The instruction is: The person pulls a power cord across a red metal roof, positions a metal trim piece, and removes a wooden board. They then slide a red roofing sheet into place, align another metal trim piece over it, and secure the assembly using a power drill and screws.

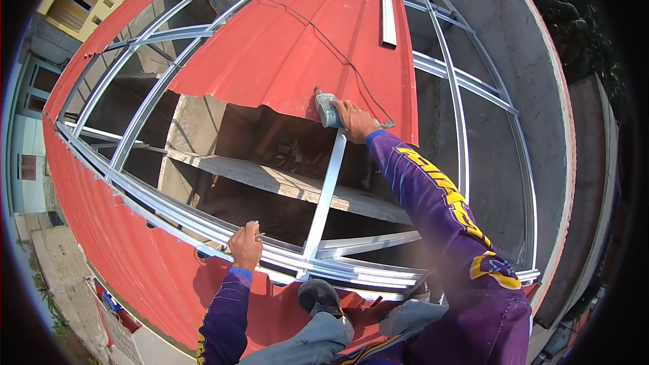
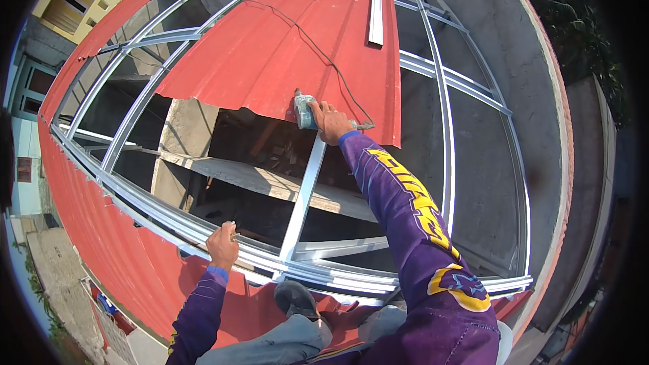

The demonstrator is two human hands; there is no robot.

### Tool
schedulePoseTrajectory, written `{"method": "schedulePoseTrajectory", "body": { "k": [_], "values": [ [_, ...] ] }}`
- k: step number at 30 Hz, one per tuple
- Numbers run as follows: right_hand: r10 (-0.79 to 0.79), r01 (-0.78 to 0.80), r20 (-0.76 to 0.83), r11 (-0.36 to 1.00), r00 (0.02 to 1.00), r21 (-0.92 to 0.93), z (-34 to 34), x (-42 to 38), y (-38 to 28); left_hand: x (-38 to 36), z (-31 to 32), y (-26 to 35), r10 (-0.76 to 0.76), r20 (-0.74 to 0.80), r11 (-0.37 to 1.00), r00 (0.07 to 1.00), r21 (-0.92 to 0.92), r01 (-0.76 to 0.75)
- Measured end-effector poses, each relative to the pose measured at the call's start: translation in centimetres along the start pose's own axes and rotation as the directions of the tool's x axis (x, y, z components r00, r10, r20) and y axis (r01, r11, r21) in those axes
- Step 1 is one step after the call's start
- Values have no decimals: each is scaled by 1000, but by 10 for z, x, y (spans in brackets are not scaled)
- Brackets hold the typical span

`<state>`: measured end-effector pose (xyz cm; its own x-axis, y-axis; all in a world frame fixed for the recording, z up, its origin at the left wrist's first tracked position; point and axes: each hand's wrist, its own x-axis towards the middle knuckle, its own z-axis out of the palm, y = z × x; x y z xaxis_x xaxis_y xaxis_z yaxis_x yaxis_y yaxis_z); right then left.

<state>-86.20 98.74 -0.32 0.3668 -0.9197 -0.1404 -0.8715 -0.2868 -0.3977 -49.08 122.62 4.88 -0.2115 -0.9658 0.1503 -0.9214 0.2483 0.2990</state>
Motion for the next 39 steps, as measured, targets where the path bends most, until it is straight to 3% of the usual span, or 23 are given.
{"method": "schedulePoseTrajectory", "body": {
  "k": [8, 15, 19, 21, 23, 25, 26, 28, 29, 31, 32, 34, 35, 37, 38, 39],
  "values": [
    [4, 30, -197, 985, 980, 171, -14, -15, -10, 3, -2, -2, -7, 14, 1000, 1000, 21, 6],
    [3, 26, -155, 982, 988, 189, -55, -40, -21, 3, -2, -6, -32, 34, 999, 999, 30, 31],
    [-109, 124, -116, 984, 987, 131, -78, -57, -16, 9, -4, -4, -36, 18, 999, 999, -13, 37],
    [-106, 140, -135, 952, 985, 272, -89, -73, -23, 6, -2, -7, -14, 31, 1000, 999, -19, 15],
    [-156, 219, -219, 928, 963, 301, -98, -89, -33, 6, -1, -5, -29, 34, 999, 999, -23, 29],
    [-25, 92, -115, 775, 993, 625, -120, -107, -48, 7, -4, -3, -21, 40, 1000, 999, -22, 22],
    [-36, 99, -113, 775, 993, 624, -137, -115, -57, 7, -5, -3, -27, 58, 999, 998, -17, 28],
    [75, -319, 317, 410, 945, 855, -171, -131, -72, 8, -5, -2, -40, 56, 999, 998, -23, 42],
    [64, -316, 319, 414, 945, 854, -179, -137, -74, 10, -6, -2, -44, 56, 998, 997, -30, 46],
    [27, -368, 371, 209, 928, 906, -192, -157, -77, 9, -8, -2, -58, 76, 998, 995, -19, 60],
    [21, -366, 371, 213, 929, 906, -204, -166, -82, 9, -8, -2, -89, 96, 995, 991, -33, 93],
    [-10, -537, 542, -156, 840, 829, -228, -182, -91, 13, -6, -3, -204, 150, 978, 968, -16, 208],
    [-9, -537, 543, -155, 840, 829, -234, -191, -90, 17, -8, 2, -203, 150, 978, 968, -18, 208],
    [-102, -629, 638, -346, 763, 696, -242, -214, -86, 26, -7, 14, -438, 4, 881, 899, -198, 430],
    [-110, -633, 646, -376, 755, 676, -240, -227, -83, 29, -3, 16, -430, -78, 866, 899, -317, 387],
    [-102, -630, 646, -379, 757, 678, -240, -237, -84, 33, 3, 19, -425, -74, 866, 902, -321, 382]
  ]
}}
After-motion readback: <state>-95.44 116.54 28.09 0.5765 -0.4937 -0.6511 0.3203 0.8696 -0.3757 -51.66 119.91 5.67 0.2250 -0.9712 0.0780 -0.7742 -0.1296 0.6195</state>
